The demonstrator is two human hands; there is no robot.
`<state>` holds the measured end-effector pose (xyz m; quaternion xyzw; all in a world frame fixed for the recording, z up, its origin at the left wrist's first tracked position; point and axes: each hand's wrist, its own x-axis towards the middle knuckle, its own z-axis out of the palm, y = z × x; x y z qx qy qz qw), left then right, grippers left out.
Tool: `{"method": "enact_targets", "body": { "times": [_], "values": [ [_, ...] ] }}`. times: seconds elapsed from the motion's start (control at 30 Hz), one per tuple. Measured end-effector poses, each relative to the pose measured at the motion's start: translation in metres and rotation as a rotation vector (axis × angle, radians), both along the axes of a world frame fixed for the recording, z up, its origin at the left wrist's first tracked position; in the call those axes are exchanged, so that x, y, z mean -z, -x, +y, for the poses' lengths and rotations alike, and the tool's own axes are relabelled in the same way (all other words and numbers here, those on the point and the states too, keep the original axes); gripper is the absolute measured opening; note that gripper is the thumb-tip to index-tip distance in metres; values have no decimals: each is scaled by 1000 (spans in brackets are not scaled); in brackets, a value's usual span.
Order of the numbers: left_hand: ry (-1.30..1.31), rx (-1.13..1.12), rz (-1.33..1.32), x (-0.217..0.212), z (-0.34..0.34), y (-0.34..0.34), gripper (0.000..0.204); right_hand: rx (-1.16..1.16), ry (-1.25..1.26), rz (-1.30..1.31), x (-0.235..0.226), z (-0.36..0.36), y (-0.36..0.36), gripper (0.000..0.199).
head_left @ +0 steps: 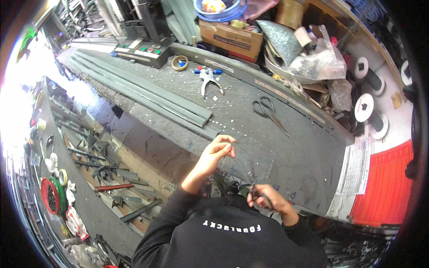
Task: The person measures and cuts a long black cable into short segments using scissors. They repeatedly measure the cable against a metal bar, cut it, and place the cut pieces into a yellow bowl. The person also handles a metal bar and a yellow bowl during the task.
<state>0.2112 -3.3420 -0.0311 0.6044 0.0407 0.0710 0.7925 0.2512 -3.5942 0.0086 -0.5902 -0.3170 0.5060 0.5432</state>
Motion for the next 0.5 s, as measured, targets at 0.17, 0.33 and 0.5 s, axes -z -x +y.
{"method": "enact_targets", "body": {
  "times": [0.17,0.33,0.5],
  "values": [
    [3,24,-48,-11,-17,0,42,66,23,83,20,3,19,70],
    [313,415,-151,-3,-38,-2,45,109,-9,22,2,8,12,69],
    [81,326,-214,4,-68,-4,45,204,-78,149,-16,-6,17,76]
  ]
}}
